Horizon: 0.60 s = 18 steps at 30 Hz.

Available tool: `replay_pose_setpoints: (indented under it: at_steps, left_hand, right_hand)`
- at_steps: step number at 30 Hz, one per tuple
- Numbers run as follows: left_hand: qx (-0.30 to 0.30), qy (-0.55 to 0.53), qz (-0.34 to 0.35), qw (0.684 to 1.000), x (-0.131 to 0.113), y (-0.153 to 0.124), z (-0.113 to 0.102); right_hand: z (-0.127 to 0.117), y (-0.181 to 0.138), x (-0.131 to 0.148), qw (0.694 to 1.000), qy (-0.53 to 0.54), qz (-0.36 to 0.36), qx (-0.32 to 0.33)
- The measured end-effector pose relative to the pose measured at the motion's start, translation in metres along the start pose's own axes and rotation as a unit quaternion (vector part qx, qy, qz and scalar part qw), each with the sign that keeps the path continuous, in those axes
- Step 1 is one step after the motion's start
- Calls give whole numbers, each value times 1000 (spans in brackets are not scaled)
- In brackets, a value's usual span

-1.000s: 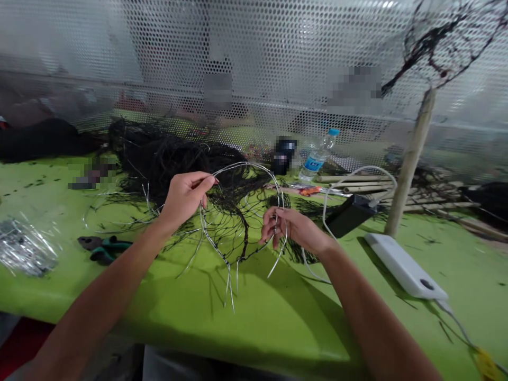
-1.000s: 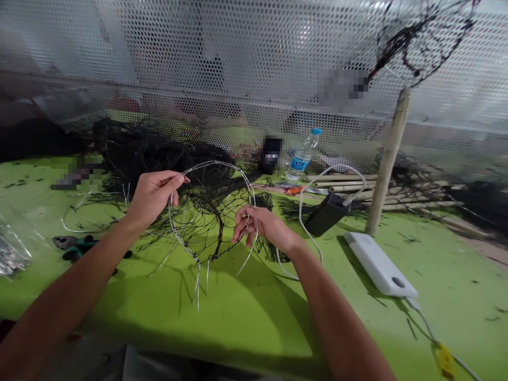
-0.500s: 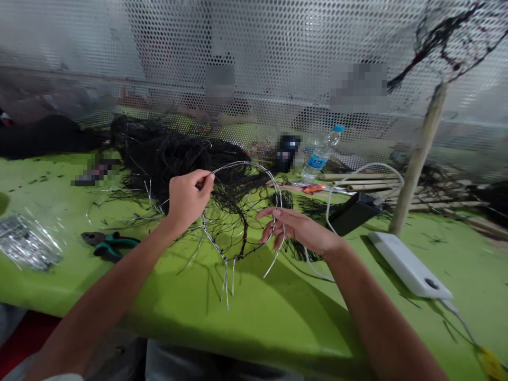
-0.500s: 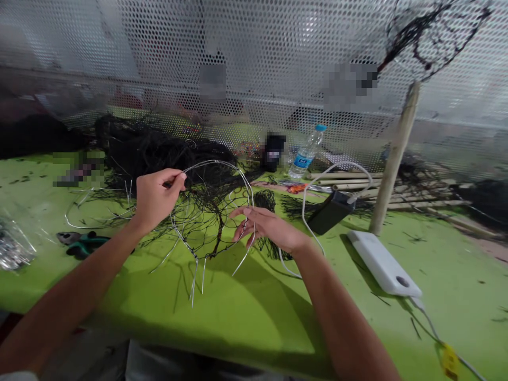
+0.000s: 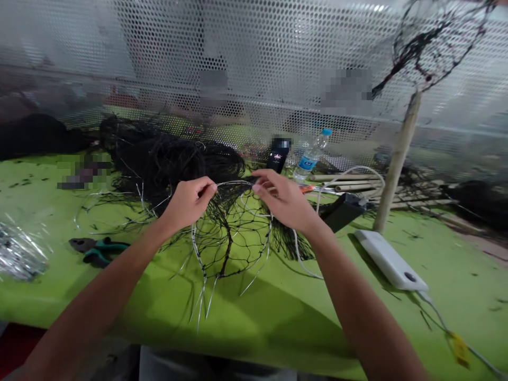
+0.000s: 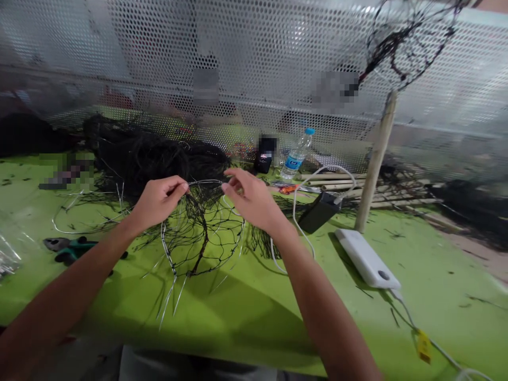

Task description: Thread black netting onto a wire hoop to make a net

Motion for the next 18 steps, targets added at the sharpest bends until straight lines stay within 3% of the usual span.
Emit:
replay_pose_setpoints:
  at_steps: [4, 9, 13, 18]
  left_hand:
    - [17, 18, -4, 1000, 2, -1, 5]
    - [25, 40, 4, 999, -1, -5, 11]
    - [79, 17, 17, 997, -3, -7, 21]
    - [120, -7, 11, 993, 0, -8, 29]
  right_hand:
    - [19, 12, 0, 990, -133, -27, 27]
    - [32, 6, -6, 989, -127, -72, 32]
    - [46, -4, 0, 983, -142, -102, 55]
    - [59, -16, 13, 940, -273, -185, 85]
Point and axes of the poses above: each hand's wrist, its own y-axis towards the middle knuckle, its own z-axis out of the palm, x = y × z, the point moved 4 cm from there along y, towards the middle knuckle, and after that the axes turned 8 degrees about -x, right-handed, at the moved point
